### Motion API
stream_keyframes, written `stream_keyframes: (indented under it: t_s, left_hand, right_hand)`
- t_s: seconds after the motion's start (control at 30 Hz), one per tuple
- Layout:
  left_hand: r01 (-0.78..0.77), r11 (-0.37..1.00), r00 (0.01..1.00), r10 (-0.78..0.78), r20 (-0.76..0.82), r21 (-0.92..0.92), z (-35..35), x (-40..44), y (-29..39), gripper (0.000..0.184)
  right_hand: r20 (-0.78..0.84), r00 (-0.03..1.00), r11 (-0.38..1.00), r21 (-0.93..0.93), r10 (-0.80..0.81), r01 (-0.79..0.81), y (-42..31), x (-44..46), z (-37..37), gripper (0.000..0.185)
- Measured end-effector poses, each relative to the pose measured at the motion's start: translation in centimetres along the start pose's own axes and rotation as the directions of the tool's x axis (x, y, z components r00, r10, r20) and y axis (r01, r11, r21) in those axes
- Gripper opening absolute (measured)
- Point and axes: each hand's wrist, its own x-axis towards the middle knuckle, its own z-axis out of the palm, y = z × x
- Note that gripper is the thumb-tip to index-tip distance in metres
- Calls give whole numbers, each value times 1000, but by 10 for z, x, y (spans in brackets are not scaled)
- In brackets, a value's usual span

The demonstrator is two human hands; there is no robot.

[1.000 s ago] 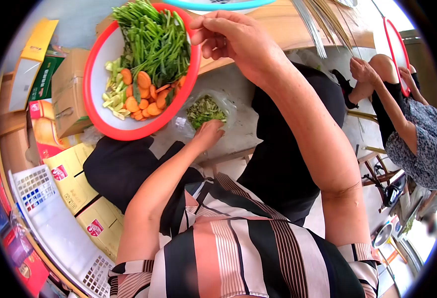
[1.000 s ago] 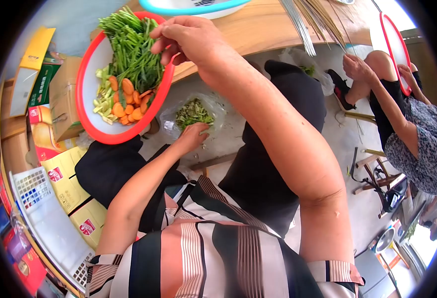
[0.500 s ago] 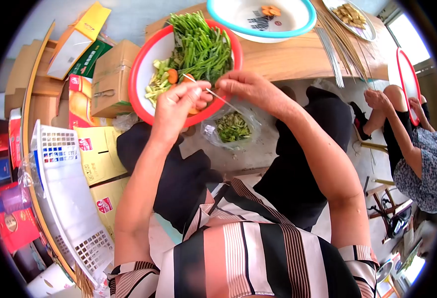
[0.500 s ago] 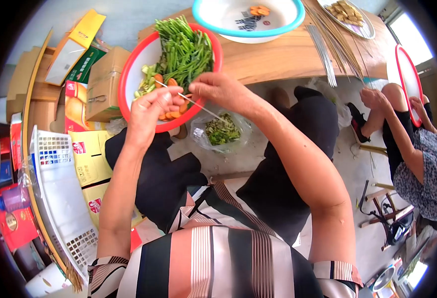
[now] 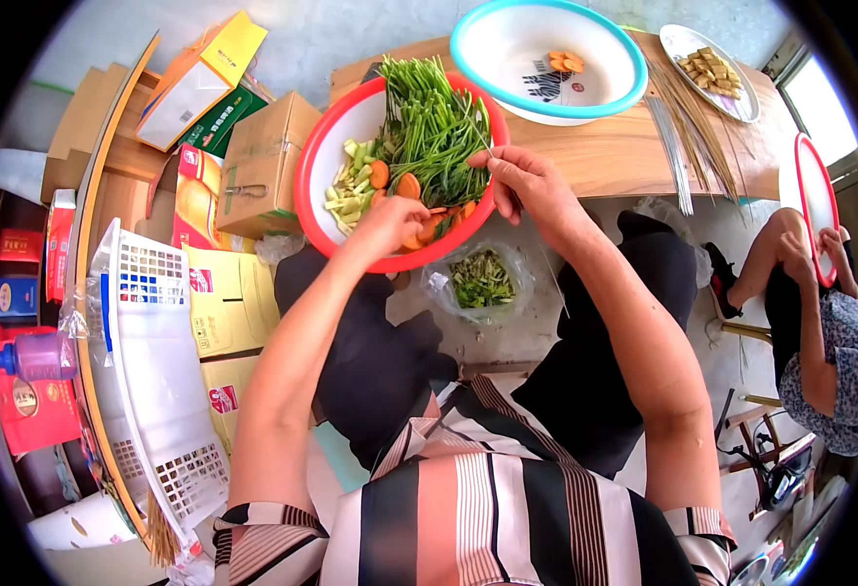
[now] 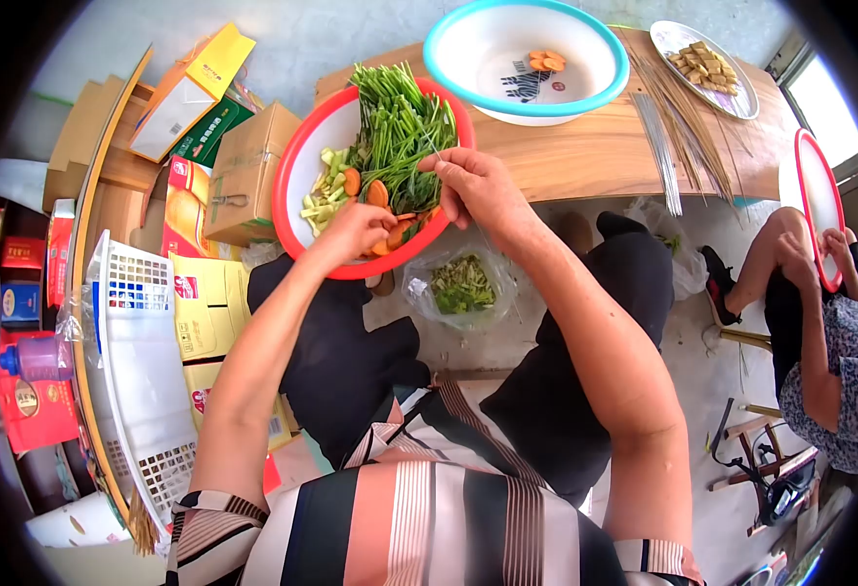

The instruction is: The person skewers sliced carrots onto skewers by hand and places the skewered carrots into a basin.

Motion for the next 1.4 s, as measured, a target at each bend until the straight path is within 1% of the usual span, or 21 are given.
stream_keyframes:
  t_s: [0.07, 0.13, 0.17, 0.23, 0.47, 0.57, 0.6, 0.63, 0.67, 0.77, 0.8, 0.83, 0.87, 0.97, 1.03, 1.1, 1.13, 1.27, 1.33, 1.37, 1.4]
  left_hand:
    - [-16, 999, 1000, 16, 9, 40, 7, -2, 12, 31]
    - [-88, 971, 995, 94, -15, 224, 9, -3, 22, 45]
    - [-86, 971, 996, 92, -16, 221, 10, -2, 22, 45]
    - [-117, 930, 993, 116, 24, 349, 11, 0, 21, 51]
    - [-66, 970, 997, 75, -30, 234, 9, -1, 16, 44]
    - [-91, 973, 984, 121, -131, 213, 11, 3, -8, 42]
    - [47, 993, 992, -59, -109, -109, 7, 5, -11, 39]
    - [185, 892, 975, -218, -33, -413, -2, 6, -7, 35]
    - [168, 717, 973, -233, -6, -676, -17, 4, 0, 31]
    - [85, 296, 976, -218, 19, -951, -46, 0, 9, 25]
    - [75, 298, 977, -215, 10, -952, -49, 0, 8, 25]
    - [37, 219, 975, -220, -12, -975, -51, 1, 9, 27]
    - [1, 136, 974, -226, -30, -991, -51, 1, 9, 28]
    - [20, 106, 991, -131, 6, -994, -40, 4, 12, 28]
    - [33, 129, 991, -134, 15, -991, -29, 6, 21, 30]
    - [35, 180, 995, -100, 17, -983, -25, 7, 28, 32]
    - [34, 176, 994, -111, 15, -984, -25, 8, 28, 34]
    - [-8, 107, 999, -30, -11, -994, -28, 8, 31, 37]
    - [-63, 68, 997, -27, -65, -996, -25, 8, 36, 48]
    - [-65, 65, 997, -29, -67, -996, -20, 11, 38, 48]
    - [-167, 39, 985, -46, -169, -985, -13, 16, 40, 52]
  right_hand:
    - [-2, 1000, 999, -29, 14, -14, 1, 0, -1, 24]
    - [7, 1000, 998, -55, 22, -21, 0, 0, 1, 24]
    - [8, 1000, 998, -56, 24, -24, 0, 0, 1, 24]
    - [14, 1000, 999, -41, 27, -26, -1, 0, 3, 24]
    - [33, 999, 998, -59, 30, -28, 6, 6, 4, 24]
    - [41, 999, 997, -76, 25, -22, 4, 6, 8, 25]
    - [44, 999, 996, -85, 11, -7, 6, 6, 8, 25]
    - [46, 999, 995, -95, -6, 10, 7, 7, 9, 26]
    - [48, 999, 995, -101, -12, 17, 8, 8, 10, 26]
    - [53, 998, 991, -132, -26, 33, 10, 8, 16, 27]
    - [31, 999, 989, -149, -10, 15, 10, 9, 19, 27]
    - [8, 1000, 986, -166, 5, -4, 12, 9, 21, 27]
    - [-12, 998, 985, -163, -60, 57, 20, 13, 24, 24]
    - [-51, 999, 993, -114, -7, 1, 29, 23, 28, 20]
    - [-82, 997, 993, -115, 11, -21, 35, 29, 31, 21]
    - [-175, 984, 969, -232, 40, -81, 38, 33, 37, 24]
    - [-201, 977, 971, -214, 65, -109, 37, 34, 38, 27]
    - [-181, 978, 958, -242, 108, -151, 39, 42, 40, 25]
    - [-140, 974, 984, 15, 178, -178, 40, 43, 45, 22]
    - [-139, 974, 984, 12, 180, -180, 41, 43, 46, 22]
    - [-92, 972, 960, 203, 214, -192, 42, 43, 46, 21]
